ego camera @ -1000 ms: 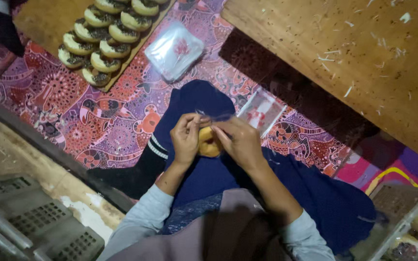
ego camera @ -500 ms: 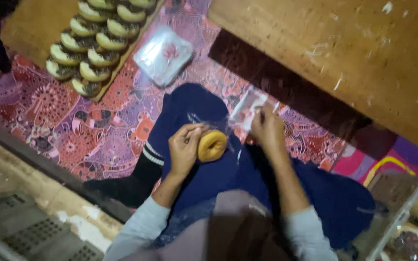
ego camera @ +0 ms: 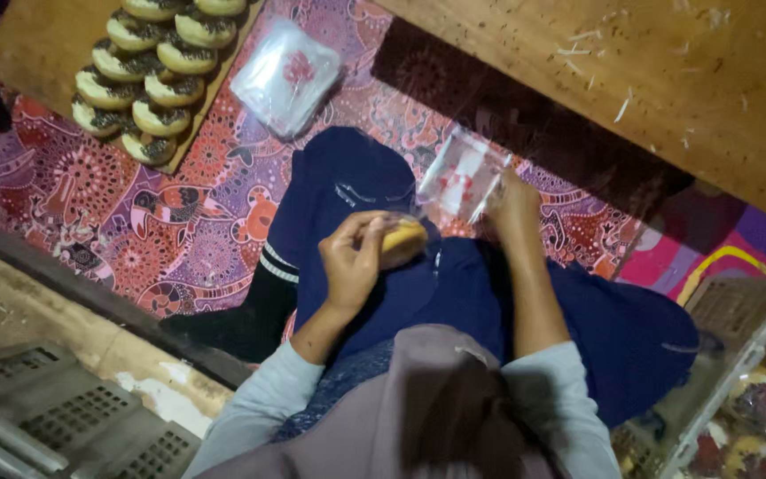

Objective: The person sits on the floor and repeatedly picks up doughnuts from a wooden board, places them into clear plastic bags, and sets the packaged items into a nearby crate. The process is repeated for multiple doughnuts throughout the clip.

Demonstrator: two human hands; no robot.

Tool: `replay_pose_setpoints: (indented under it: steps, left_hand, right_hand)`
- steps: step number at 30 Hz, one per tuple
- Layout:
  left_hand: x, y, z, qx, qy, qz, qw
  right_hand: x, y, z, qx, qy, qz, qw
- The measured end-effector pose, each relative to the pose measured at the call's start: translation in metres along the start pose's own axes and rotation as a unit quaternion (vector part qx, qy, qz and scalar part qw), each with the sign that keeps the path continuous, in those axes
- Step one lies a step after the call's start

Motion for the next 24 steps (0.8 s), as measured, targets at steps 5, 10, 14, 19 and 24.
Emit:
replay_pose_setpoints:
  steps: [5, 10, 14, 19, 24]
  left_hand:
    - [0.006, -0.004, 0.000, -0.014, 0.017, 0.030, 0.999]
    - [0.019, 0.003, 0.000, 0.016, 0.009, -0.079, 0.997]
    - [0.013, 0.006, 0.011, 0.053, 0.010, -0.105, 0.993]
    - [0.006, 0.020, -0.001, 0.021, 0.069, 0.050, 0.996]
    - [0.030, 0.039, 0.028, 0.266, -0.055, -0.189, 0.944]
  right_hand:
    - [0.003, -0.010, 0.053, -0.277, 0.023, -0.116, 0.954]
    - [0.038, -0.048, 0.069, -0.361, -0.064, -0.085, 0.927]
    - [0.021, -0.043, 0.041, -0.335, -0.080, -0.066, 0.937]
    - [-0.007, 0.038, 0.012, 0.046, -0.056, -0.057, 0.996]
    - [0.092, 0.066, 0.080, -0.136, -0.225, -0.337, 0.904]
Point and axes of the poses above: each hand's wrist, its own z-axis away from the middle knuckle, its own x-axis out of the palm, y = z × x, the point moved 4 cm from there along -z, towards the middle knuckle, and after that the axes turned 14 degrees about -z, right-handed, at the moved point
